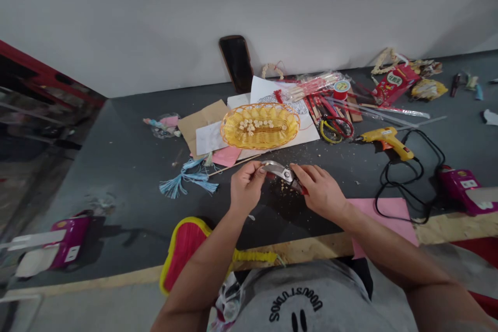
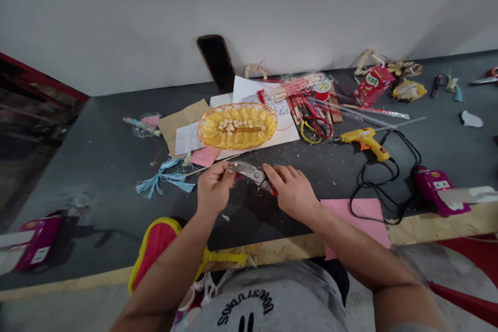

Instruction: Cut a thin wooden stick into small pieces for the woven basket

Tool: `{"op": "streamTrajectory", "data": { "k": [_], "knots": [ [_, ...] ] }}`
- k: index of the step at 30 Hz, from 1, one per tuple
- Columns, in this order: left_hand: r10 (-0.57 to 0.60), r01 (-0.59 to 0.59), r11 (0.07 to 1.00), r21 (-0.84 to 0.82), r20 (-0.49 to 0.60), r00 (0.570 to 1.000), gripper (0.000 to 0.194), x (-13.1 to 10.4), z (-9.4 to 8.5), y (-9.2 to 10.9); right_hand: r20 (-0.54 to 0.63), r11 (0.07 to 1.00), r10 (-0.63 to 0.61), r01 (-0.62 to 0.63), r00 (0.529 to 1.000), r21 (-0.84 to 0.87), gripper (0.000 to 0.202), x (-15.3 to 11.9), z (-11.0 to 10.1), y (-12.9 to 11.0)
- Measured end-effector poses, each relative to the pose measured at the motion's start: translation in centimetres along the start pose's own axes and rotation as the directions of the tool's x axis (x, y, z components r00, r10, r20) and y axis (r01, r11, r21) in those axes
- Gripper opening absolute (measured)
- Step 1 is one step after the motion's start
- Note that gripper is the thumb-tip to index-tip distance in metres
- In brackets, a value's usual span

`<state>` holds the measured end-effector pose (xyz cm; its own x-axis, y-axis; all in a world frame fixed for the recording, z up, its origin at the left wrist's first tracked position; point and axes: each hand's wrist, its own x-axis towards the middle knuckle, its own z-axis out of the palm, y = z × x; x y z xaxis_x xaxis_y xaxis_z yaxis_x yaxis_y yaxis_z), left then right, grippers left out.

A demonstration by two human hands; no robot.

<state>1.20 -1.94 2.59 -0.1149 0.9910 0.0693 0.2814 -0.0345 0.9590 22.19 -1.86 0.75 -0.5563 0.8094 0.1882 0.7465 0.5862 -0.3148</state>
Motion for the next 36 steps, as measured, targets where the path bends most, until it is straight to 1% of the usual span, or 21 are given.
{"op": "streamTrajectory", "data": {
  "k": [4, 8, 12, 14, 16, 19, 23, 26, 31, 36],
  "knots": [
    [-0.047, 0.051, 0.993, -0.103, 0.044, 0.998, 0.031, 0.0, 0.0, -1.1, 0.012, 1.0, -0.006, 0.006, 1.0, 0.031, 0.06, -0.2, -0.3, -0.1],
    [-0.073, 0.078, 0.99, -0.116, 0.05, 0.996, 0.031, -0.1, 0.2, -1.5, 0.034, 1.0, 0.007, -0.008, 0.999, 0.025, 0.059, -0.3, -0.4, -0.3],
    [-0.052, 0.053, 0.995, -0.085, 0.013, 0.999, 0.03, -0.1, 0.6, -0.9, 0.044, 0.999, 0.051, -0.051, 0.998, 0.005, 0.058, 0.0, -0.4, -0.3],
    [-0.04, 0.039, 0.995, -0.094, -0.007, 0.999, 0.025, 0.0, 0.7, -0.5, 0.048, 0.998, 0.066, -0.066, 0.997, -0.002, 0.059, 0.2, -0.4, -0.2],
    [-0.048, 0.044, 0.994, -0.102, -0.04, 0.998, 0.023, 0.1, 0.8, -0.4, 0.053, 0.998, 0.067, -0.067, 0.996, -0.006, 0.059, 0.3, -0.5, -0.1],
    [-0.046, 0.04, 0.997, -0.07, -0.076, 0.996, 0.021, 0.1, 0.7, -0.5, 0.061, 0.998, 0.06, -0.06, 0.996, -0.012, 0.061, 0.3, -0.6, -0.1],
    [-0.028, 0.027, 0.998, -0.061, -0.013, 1.0, 0.021, 0.1, 0.3, -1.0, 0.078, 0.999, 0.051, -0.05, 0.996, -0.016, 0.063, 0.2, -0.6, -0.1],
    [-0.03, 0.031, 0.998, -0.062, 0.015, 0.999, 0.021, 0.1, 0.1, -1.2, 0.09, 0.999, 0.044, -0.044, 0.995, 0.005, 0.062, 0.1, -0.6, -0.2],
    [-0.027, 0.029, 0.996, -0.083, 0.025, 0.999, 0.02, 0.0, 0.3, -0.8, 0.086, 0.998, 0.039, -0.043, 0.995, 0.037, 0.06, -0.2, -0.6, -0.4],
    [-0.045, 0.047, 0.992, -0.114, 0.019, 0.999, 0.021, -0.1, 0.5, -0.5, 0.085, 0.998, 0.054, -0.056, 0.995, 0.013, 0.059, -0.2, -0.5, -0.4]
  ]
}}
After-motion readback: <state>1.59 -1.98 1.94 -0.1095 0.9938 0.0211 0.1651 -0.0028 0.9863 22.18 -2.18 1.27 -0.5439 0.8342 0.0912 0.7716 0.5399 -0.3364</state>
